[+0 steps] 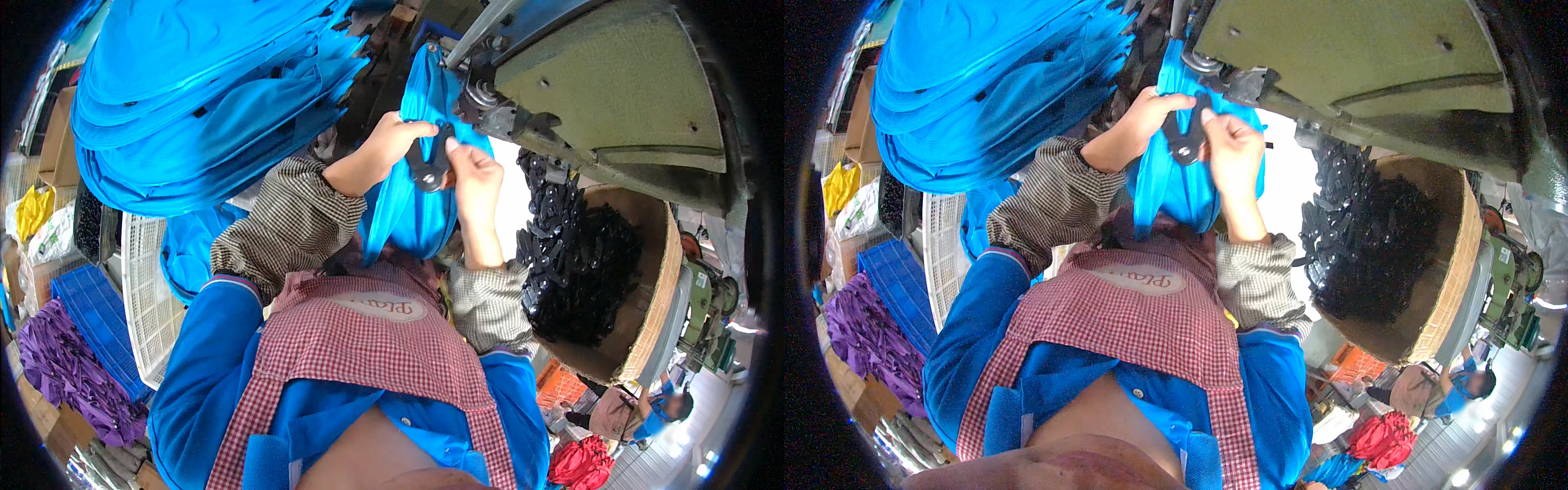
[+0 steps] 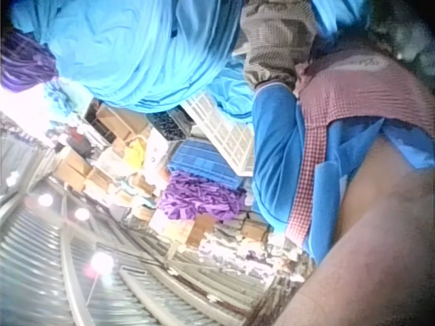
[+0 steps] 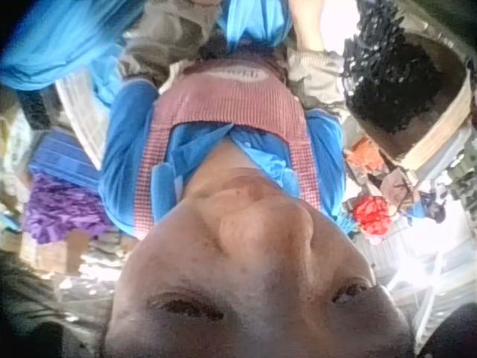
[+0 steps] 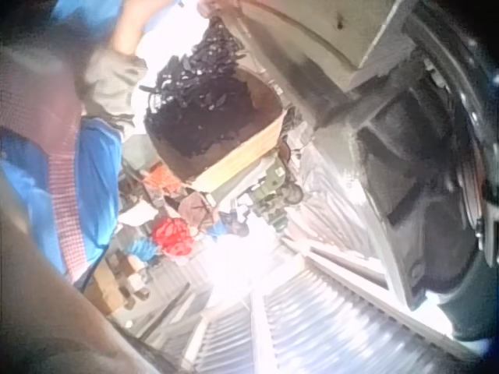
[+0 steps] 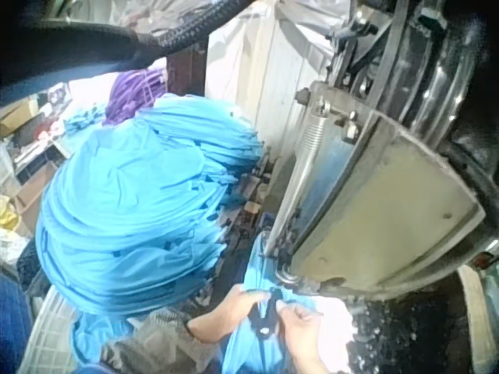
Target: The person repeatedly picks up blue fabric pieces and uses a manual press machine to attach black snap fasteners. They align each piece under the press, operate the lever, and place the finished items into a white basket.
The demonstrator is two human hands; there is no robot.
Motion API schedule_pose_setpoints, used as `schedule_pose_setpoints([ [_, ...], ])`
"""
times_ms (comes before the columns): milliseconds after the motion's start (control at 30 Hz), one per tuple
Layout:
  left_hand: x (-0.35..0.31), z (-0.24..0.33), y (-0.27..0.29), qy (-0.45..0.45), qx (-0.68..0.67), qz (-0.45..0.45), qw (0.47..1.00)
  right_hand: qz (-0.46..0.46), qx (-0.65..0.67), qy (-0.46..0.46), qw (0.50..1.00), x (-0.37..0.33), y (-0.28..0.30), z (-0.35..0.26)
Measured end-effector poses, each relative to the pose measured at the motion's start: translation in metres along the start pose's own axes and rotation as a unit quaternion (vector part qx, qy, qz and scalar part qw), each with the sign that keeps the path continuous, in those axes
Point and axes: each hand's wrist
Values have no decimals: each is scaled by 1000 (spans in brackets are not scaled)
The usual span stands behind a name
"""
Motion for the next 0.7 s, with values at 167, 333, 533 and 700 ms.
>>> schedule_pose_setpoints([
  [167, -47, -4, -11, 6, -56, -105, 993, 14, -71, -20, 997, 11, 12, 11],
  [333, -37, -14, -2, 70, -103, -87, 988, 214, -360, 362, 833, 111, 82, 69],
  [533, -37, 5, 0, 69, -102, -79, 989, 52, -509, 174, 842, 138, 69, 98],
  [700, -38, -1, 2, 33, -100, -85, 991, 79, -424, 108, 896, 135, 63, 97],
])
Point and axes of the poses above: each hand's wrist, its own x-axis towards the middle knuckle, its own y-axis out of the back of the hand, z = x × y, and after that the axes turned 6 degrees about -y, right-handed
